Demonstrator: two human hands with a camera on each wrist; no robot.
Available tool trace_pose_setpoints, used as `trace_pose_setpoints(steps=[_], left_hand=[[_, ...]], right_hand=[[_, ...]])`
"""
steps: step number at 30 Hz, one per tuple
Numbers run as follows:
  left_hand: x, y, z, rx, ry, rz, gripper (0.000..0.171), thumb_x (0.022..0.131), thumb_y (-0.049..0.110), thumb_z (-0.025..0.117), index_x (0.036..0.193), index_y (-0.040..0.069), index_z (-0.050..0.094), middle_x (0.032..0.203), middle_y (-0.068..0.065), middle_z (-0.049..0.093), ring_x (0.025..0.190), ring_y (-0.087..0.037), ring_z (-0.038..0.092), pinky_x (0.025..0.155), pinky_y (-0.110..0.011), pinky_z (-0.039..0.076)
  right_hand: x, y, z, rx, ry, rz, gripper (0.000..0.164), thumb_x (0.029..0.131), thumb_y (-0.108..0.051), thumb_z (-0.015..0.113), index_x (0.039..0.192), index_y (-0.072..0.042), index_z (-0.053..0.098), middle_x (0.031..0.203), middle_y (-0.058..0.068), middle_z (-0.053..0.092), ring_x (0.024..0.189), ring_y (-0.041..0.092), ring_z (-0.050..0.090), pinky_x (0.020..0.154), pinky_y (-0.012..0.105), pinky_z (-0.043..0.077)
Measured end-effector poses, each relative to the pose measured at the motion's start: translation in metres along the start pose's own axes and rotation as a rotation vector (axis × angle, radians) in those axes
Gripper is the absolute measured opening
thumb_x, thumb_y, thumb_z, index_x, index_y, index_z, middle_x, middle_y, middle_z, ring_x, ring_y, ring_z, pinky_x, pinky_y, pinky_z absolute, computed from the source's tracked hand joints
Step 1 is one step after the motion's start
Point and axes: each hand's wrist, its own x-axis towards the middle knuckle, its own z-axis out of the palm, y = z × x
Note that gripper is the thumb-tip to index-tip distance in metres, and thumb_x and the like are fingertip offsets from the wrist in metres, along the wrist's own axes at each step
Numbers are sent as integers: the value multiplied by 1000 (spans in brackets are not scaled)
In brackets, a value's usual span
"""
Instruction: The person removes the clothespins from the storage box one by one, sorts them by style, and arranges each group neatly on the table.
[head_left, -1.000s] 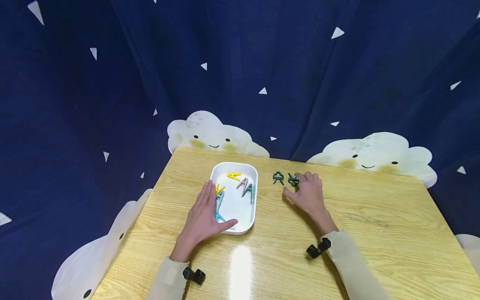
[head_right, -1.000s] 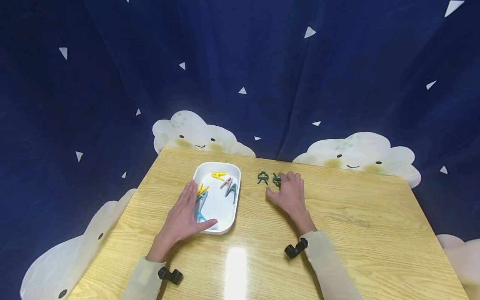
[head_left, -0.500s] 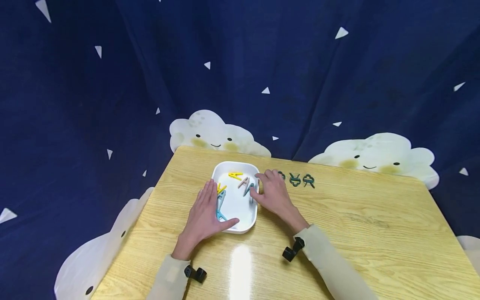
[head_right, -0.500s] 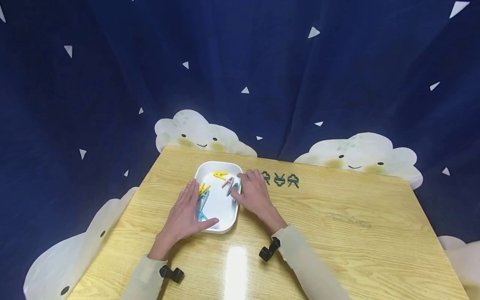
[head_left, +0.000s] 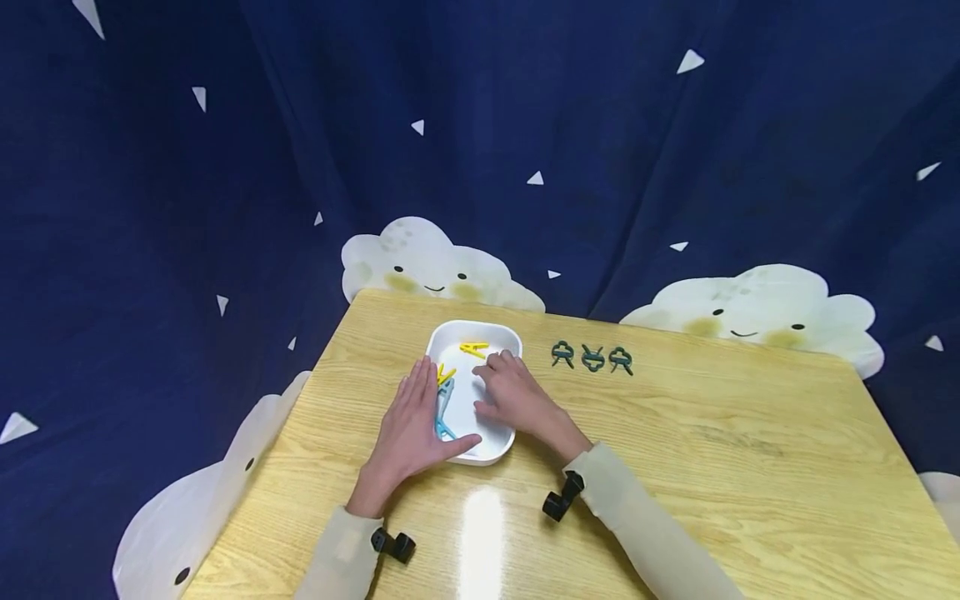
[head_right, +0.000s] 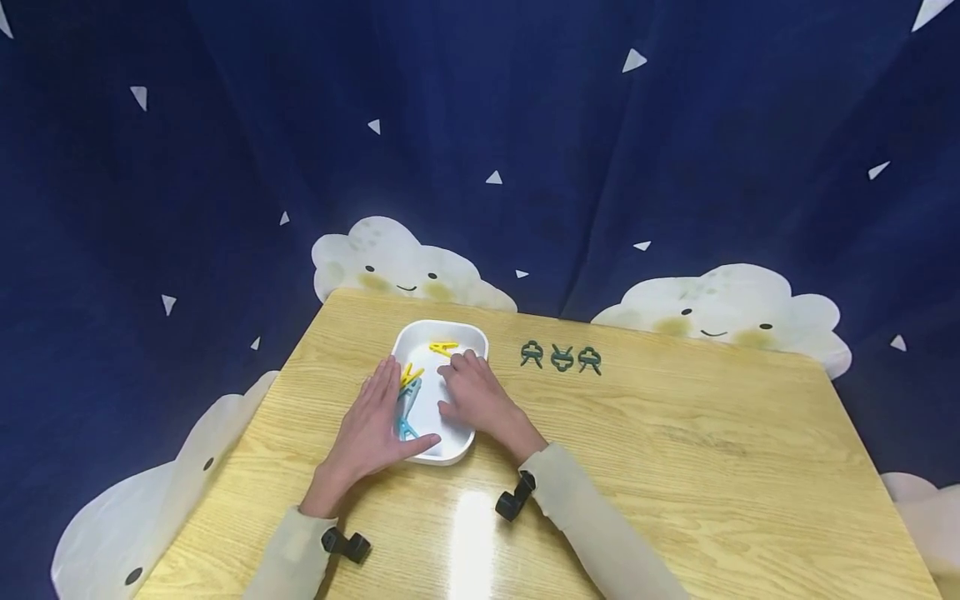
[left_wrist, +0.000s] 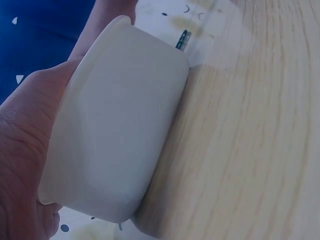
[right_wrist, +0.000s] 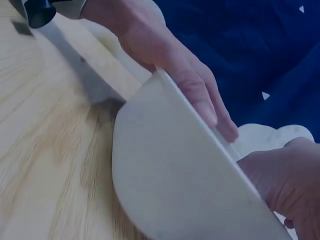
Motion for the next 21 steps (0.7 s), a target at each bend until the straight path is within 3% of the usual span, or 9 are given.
trace_pose_setpoints(steps=[5,12,17,21], left_hand=[[0,1,-1,0,5,5,137,76,87,64,164,-5,14,174,-21,11,161,-32,11,130,-47,15],[0,3,-1,5,-5,6,137,77,88,62,164,-5,13,173,-22,9,161,-33,10,130,-46,14],[1,2,-1,20,-1,10,138,77,88,62,164,-6,12,173,-22,7,161,-34,11,130,-46,13],[1,1,-1,23,-12,13,139,77,90,60,164,-6,10,174,-19,2,162,-33,8,131,-45,12]], right_hand=[[12,-12,5,-6,-85,-62,45,91,-30,76,131,-9,71,110,6,63,100,22,47,95,41,44],[14,-18,16,-51,-113,-108,37,95,-22,68,132,-23,73,106,3,59,98,20,46,100,42,45],[15,-18,17,-54,-65,-116,20,95,-21,69,109,-20,81,95,0,59,94,19,46,94,39,45],[15,-18,18,-58,-25,-128,10,92,-22,69,88,-17,76,87,-3,56,89,19,46,88,36,45]])
